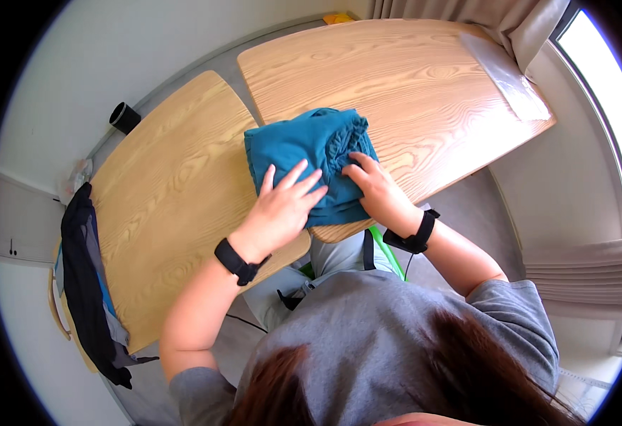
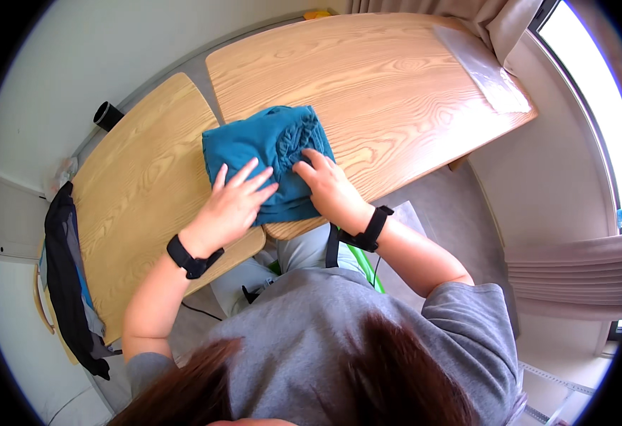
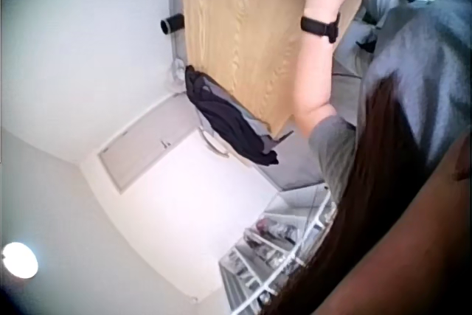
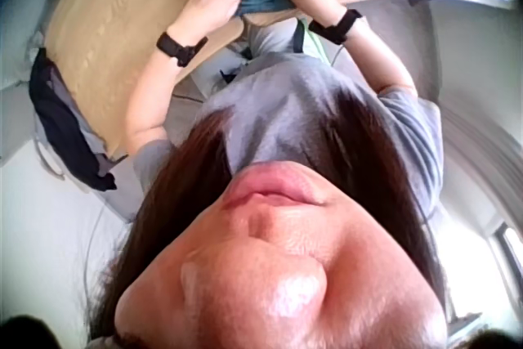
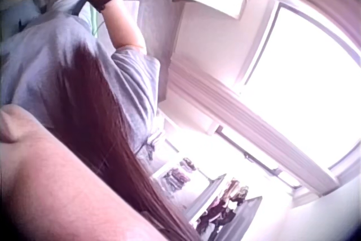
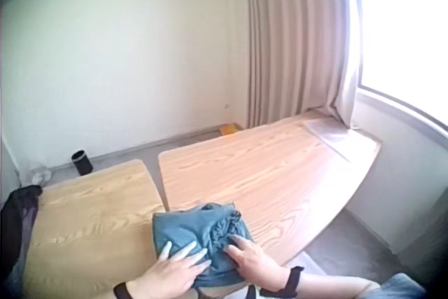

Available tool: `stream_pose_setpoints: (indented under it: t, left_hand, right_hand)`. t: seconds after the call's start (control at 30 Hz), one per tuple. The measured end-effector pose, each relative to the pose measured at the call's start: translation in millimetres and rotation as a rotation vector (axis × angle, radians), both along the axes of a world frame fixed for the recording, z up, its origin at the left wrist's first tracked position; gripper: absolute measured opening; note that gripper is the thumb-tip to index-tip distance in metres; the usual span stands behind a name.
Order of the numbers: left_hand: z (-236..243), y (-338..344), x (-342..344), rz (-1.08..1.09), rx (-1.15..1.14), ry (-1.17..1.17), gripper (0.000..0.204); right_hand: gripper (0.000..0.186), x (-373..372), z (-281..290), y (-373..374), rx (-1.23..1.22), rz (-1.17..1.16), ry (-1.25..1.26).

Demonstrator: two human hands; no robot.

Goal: Folding a teal blouse and a black top and placing them into clear plastic bags on a wooden table.

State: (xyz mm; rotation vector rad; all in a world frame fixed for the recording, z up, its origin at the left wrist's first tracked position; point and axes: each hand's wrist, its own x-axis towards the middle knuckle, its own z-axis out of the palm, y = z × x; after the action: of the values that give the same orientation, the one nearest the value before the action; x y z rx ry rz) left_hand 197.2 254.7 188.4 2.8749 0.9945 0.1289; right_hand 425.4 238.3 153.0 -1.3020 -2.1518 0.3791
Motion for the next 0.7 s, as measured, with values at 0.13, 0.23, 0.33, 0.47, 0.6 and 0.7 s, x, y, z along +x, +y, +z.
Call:
stream_pose_setpoints:
  t: [0.13,0.23,0.33,0.47,0.6,0.7]
  left_hand:
    - [12.2,6.6,0.9,-0.007,-0.086,-0.127,0.043]
    - [21.2,18.9,3.9,0.002,0.072,-0.175,0.072]
    - [21.3,18.2,12.0,0.001,-0.025,-0.013,0.078]
    - [15.0,17.1,19.5,0.018,-0.050,0.100,0.077]
    - [8.2,19.6,19.5,0.025,-0.053,0.138,0.080]
    - [5.2,22.0,20.4,0.032,-0.075,0.158,0.076]
  right_hand:
    - [0.056,18.5,8.0,-2.8,-0.024,0.111,-0.112]
    - [0.063,52.2,21.9,-0.7,-0.190,0.242,0.043]
    - [0.055,114.1,34.3,21.2,-0.055,0.070,-0.016]
    - [0.044,239.2,33.8,72.2,-0.096,-0.375,-0.095]
    - [0.047,376.4,22.6,140.8,-0.086,-0.747,-0.258]
    - [0.053,452.1,12.7,173.9,-0.297,-1.057,-0.398]
